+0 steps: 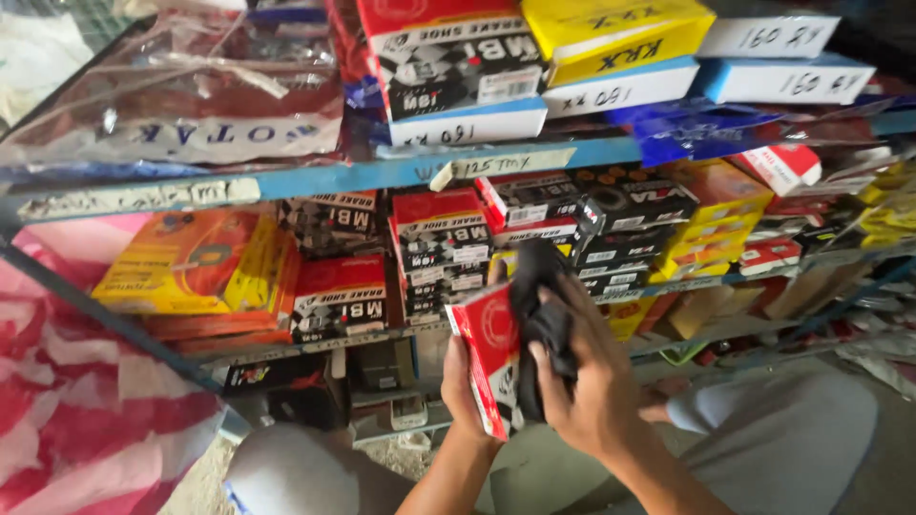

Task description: Inspecting a box of motorcycle brake shoes and placing it back into a protective sleeve

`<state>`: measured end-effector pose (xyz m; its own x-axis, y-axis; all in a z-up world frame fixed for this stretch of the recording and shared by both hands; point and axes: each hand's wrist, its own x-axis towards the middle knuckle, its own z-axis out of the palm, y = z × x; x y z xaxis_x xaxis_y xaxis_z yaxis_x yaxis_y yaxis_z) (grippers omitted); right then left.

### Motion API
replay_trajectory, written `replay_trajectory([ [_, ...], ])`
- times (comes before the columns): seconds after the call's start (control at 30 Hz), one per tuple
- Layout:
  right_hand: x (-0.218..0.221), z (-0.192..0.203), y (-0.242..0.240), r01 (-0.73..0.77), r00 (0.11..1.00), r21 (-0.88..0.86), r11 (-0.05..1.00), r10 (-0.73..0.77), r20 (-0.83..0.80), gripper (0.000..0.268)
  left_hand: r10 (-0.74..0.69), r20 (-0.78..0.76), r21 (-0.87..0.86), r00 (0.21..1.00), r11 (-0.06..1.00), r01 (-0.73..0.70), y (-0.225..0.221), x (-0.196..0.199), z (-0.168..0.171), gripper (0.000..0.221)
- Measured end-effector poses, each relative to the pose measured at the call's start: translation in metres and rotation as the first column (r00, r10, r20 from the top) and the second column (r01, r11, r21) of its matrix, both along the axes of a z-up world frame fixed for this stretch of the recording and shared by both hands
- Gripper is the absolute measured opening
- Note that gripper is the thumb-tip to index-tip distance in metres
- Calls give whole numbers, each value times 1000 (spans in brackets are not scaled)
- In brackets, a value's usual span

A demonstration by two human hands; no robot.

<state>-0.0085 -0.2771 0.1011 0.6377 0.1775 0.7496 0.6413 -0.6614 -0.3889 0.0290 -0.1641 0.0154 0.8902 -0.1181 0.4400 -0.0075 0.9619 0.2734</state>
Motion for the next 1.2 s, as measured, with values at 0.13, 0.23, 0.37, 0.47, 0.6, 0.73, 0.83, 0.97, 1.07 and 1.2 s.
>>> replay_trajectory([
  [0.13,-16,-10,15,-2,1000,-73,997,4,20,46,-180,8,-115,984,977,180,-2,-7,27,77],
  [0.23,-8,11,21,-106,994,-120,987,108,10,40,-160,-115,-98,981,984,149,-1,-11,12,65],
  [0.37,14,27,16,-138,989,-92,986,133,-58,46,-124,-293,-67,948,992,109,4,-6,-1,55],
  [0.47,11,16,10,-77,996,-56,996,74,-48,47,-126,-214,-142,969,985,97,14,-7,1,59],
  [0.6,-14,-8,13,-30,998,-85,996,26,-49,49,-93,23,-127,995,987,95,23,-6,9,68],
  [0.73,-31,-8,25,-142,989,-103,985,136,-64,49,230,-238,34,944,973,-228,25,3,-38,51],
  [0.83,-20,7,29,-200,976,-108,974,188,-114,45,119,-263,3,957,992,-122,23,-12,-30,53],
  [0.97,0,4,16,-141,978,-55,988,131,-162,46,-101,-257,-91,961,993,79,12,-15,-9,57],
  [1.07,1,-15,8,-40,981,2,999,40,-188,47,-106,5,-178,994,978,105,24,-14,19,63],
  [1.2,-19,-29,18,-5,993,-52,999,-1,-118,49,-12,32,-125,999,992,16,34,-17,20,67],
])
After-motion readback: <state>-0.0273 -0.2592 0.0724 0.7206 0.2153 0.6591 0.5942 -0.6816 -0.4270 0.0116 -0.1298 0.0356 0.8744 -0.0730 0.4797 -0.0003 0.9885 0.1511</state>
